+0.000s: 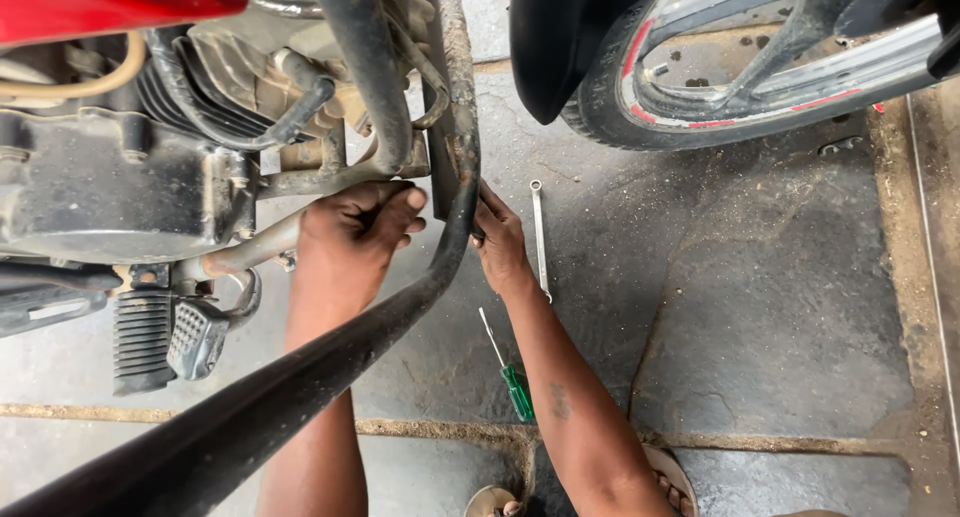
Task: The person crouches beside a red motorcycle and uses a spanner and a screwdriver to loosen and remove fasteners from the crash guard and engine area. They then hold a flat metal plate behind the crash guard tube and continue working on the mounting bolts by hand.
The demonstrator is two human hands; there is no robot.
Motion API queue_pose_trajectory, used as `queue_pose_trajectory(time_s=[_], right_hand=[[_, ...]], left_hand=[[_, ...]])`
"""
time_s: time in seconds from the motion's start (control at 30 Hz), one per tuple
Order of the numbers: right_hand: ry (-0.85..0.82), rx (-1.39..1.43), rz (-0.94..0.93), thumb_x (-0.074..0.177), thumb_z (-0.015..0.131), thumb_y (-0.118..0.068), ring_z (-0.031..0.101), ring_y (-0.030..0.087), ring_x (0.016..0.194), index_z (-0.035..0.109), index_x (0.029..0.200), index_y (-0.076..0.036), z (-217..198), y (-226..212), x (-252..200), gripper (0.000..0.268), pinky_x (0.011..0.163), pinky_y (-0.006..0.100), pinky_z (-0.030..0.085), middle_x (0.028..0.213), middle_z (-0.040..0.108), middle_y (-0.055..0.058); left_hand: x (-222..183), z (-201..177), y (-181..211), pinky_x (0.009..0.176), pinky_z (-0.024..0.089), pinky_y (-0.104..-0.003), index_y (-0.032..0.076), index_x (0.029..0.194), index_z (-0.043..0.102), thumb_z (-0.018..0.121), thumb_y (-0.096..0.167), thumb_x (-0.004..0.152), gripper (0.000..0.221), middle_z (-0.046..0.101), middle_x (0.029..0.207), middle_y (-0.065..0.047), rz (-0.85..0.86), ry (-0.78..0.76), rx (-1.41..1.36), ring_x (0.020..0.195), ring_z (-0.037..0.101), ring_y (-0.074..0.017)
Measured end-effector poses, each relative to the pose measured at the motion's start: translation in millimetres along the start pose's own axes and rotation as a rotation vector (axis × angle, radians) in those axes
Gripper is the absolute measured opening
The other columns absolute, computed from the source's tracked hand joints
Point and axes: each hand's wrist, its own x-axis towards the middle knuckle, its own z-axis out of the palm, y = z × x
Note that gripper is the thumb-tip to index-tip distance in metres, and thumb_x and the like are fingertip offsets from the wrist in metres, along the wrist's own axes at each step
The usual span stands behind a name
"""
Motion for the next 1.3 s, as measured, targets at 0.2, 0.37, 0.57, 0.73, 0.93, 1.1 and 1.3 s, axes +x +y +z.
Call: queue_pose_trajectory(time_s=[0.2, 0.37, 0.57, 0.73, 0.93, 1.1, 1.3], right_hand=[[-0.012, 0.028, 0.010, 0.095, 0.075, -0.036, 0.047, -0.001, 0.063, 0.055, 0.149, -0.001, 6, -4, -7, 0.067, 0.053, 0.017, 0.037, 0.082, 0.061, -0.008], [0.026, -0.059, 0.052, 0.092, 0.073, -0.038, 0.043, -0.001, 0.062, 0.054, 0.149, -0.003, 18, -23, -13, 0.070, 0.053, 0.018, 0.034, 0.089, 0.067, -0.009], [-0.104, -0.038, -0.027, 0.089, 0.081, -0.045, 0.054, 0.007, 0.103, 0.042, 0.158, -0.002, 7, -10, -16, 0.089, 0.087, 0.023, 0.045, 0.123, 0.061, 0.004], [-0.255, -0.114, -0.182, 0.086, 0.084, -0.040, 0.050, 0.018, 0.141, 0.034, 0.158, -0.001, 15, -5, -30, 0.096, 0.120, 0.033, 0.040, 0.154, 0.052, 0.009], [-0.059, -0.167, -0.129, 0.088, 0.081, -0.032, 0.055, 0.020, 0.136, 0.041, 0.157, 0.001, 15, -6, -31, 0.086, 0.117, 0.035, 0.044, 0.149, 0.058, 0.012], [-0.078, -0.175, -0.198, 0.088, 0.082, -0.031, 0.052, 0.019, 0.139, 0.042, 0.155, 0.001, 7, -6, -25, 0.084, 0.118, 0.034, 0.042, 0.154, 0.054, 0.009], [-0.102, -0.256, -0.227, 0.088, 0.083, -0.036, 0.051, 0.022, 0.141, 0.050, 0.152, 0.007, 3, -11, -26, 0.084, 0.120, 0.035, 0.041, 0.154, 0.053, 0.015]], left_hand=[[-1, 17, 13, 0.054, 0.050, -0.033, 0.000, 0.085, 0.077, 0.075, 0.027, 0.093, 0.028, 0.070, 0.064, -0.010, -0.061, 0.009, 0.065, 0.056, 0.062, -0.0142], [1, 24, 14, 0.051, 0.048, -0.037, -0.003, 0.080, 0.074, 0.074, 0.020, 0.091, 0.025, 0.066, 0.059, -0.014, 0.108, 0.124, 0.190, 0.045, 0.057, -0.0205], [3, 26, 17, 0.048, 0.047, -0.038, -0.002, 0.075, 0.073, 0.072, 0.015, 0.089, 0.022, 0.064, 0.055, -0.014, 0.113, 0.154, 0.192, 0.041, 0.056, -0.0226], [2, 25, 15, 0.051, 0.049, -0.037, -0.002, 0.080, 0.074, 0.071, 0.014, 0.090, 0.019, 0.066, 0.059, -0.014, 0.152, 0.171, 0.177, 0.044, 0.058, -0.0227], [4, 27, 13, 0.052, 0.049, -0.037, -0.002, 0.083, 0.074, 0.072, 0.014, 0.090, 0.017, 0.066, 0.061, -0.015, 0.157, 0.169, 0.176, 0.045, 0.058, -0.0240], [6, 30, 11, 0.050, 0.048, -0.036, 0.000, 0.083, 0.075, 0.072, 0.016, 0.089, 0.018, 0.066, 0.060, -0.013, 0.149, 0.167, 0.179, 0.044, 0.059, -0.0210], [5, 32, 10, 0.049, 0.047, -0.037, -0.001, 0.078, 0.074, 0.075, 0.017, 0.089, 0.022, 0.064, 0.056, -0.014, 0.073, 0.178, 0.264, 0.042, 0.055, -0.0225]])
